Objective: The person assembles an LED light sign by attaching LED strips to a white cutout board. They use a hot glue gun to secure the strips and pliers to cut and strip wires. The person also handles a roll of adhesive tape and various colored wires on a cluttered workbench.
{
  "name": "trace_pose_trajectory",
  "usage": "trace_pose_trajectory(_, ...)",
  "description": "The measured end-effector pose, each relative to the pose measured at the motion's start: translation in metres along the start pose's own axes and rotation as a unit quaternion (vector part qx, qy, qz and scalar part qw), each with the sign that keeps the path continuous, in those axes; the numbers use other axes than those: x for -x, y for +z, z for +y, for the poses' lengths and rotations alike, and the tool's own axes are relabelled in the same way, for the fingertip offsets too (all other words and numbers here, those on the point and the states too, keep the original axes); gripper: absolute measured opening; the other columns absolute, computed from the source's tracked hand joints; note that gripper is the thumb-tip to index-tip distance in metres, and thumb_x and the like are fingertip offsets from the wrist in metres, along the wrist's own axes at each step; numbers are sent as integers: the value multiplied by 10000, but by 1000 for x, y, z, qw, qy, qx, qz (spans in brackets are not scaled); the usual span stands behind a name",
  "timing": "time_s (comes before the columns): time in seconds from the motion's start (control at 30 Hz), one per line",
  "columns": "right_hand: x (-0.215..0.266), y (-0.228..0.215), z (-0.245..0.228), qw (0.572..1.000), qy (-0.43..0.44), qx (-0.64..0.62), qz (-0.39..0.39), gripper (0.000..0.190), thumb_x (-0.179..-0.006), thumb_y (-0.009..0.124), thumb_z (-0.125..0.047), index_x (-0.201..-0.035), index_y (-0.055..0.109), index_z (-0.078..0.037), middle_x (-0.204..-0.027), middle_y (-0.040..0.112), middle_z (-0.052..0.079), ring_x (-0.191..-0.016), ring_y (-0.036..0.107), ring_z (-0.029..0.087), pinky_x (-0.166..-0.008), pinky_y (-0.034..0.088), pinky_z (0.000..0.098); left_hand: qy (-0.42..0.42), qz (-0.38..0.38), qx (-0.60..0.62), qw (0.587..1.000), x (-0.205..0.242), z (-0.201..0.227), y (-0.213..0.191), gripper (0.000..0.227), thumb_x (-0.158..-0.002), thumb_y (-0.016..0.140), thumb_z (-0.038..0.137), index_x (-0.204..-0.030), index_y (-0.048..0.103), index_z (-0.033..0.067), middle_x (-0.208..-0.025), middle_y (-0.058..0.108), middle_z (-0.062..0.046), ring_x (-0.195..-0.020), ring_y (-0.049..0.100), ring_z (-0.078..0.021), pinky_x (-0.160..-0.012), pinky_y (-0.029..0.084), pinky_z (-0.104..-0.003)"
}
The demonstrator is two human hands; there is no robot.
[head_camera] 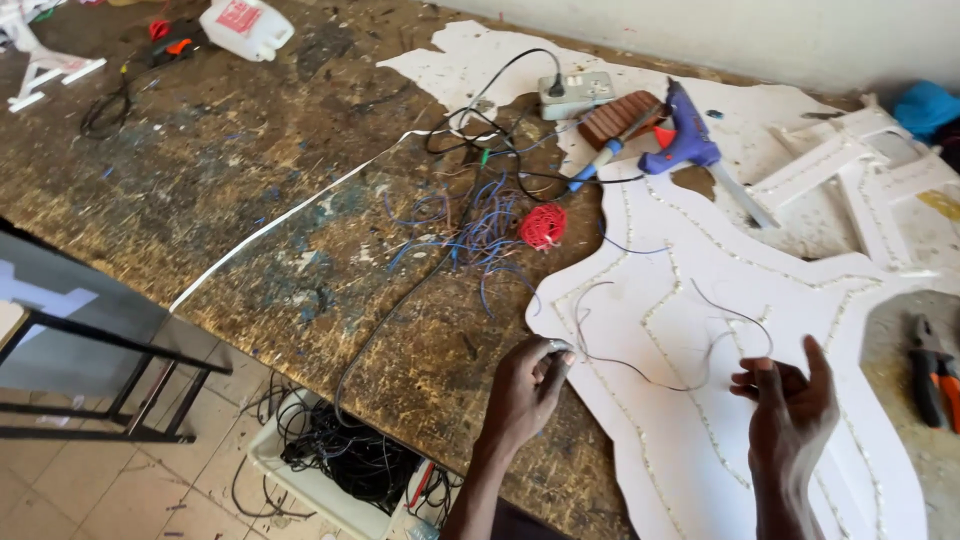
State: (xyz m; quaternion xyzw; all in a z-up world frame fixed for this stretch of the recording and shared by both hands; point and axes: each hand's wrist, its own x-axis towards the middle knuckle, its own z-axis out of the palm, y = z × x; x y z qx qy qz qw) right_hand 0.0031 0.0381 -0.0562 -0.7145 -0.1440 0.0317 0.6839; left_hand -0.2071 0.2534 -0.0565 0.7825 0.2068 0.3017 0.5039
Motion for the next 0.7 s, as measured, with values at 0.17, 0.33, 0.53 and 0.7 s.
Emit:
trace_pose_trajectory(0.17, 20, 41, 17, 997, -66, 16, -32, 567, -1216, 623, 18, -1734, 429, 143, -1065, 693, 293, -772, 658, 330, -731, 604, 432, -36, 42, 24, 998, 2, -19, -28, 231, -1126, 661, 230, -1150, 792, 41, -1067, 821, -124, -929, 762, -214, -749, 604, -347)
trace_pose_trajectory(0.33, 39, 74, 45, 979, 19, 78, -187, 381, -1088, 609, 29, -1435, 756, -28, -1099, 841, 116, -970, 834, 221, -885, 690, 341, -46, 26, 41, 998, 5, -24, -33, 406, -1137, 626, 421, -1137, 818, 63, -973, 794, -75, -810, 690, -181, -687, 520, -342)
trace_pose_trajectory(0.53, 24, 92, -19, 986, 89, 112, -86, 159, -975, 880, -56, -956, 729, -100, -970, 907, 68, -1017, 880, 187, -883, 666, 330, -181, 51, 35, 982, 15, -74, -41, 385, -1083, 638, 445, -1275, 819, 165, -1107, 901, -50, -928, 846, -181, -827, 683, -333)
trace_pose_trajectory(0.7, -17, 70, -1, 998, 46, -47, 1, 500, -1008, 798, -67, -802, 368, -215, -720, 578, 93, -682, 622, 169, -746, 485, 351, -197, 109, 85, 971, 3, -76, -46, 320, -1047, 725, 342, -1193, 857, 90, -1061, 906, -104, -952, 883, -226, -859, 709, -352)
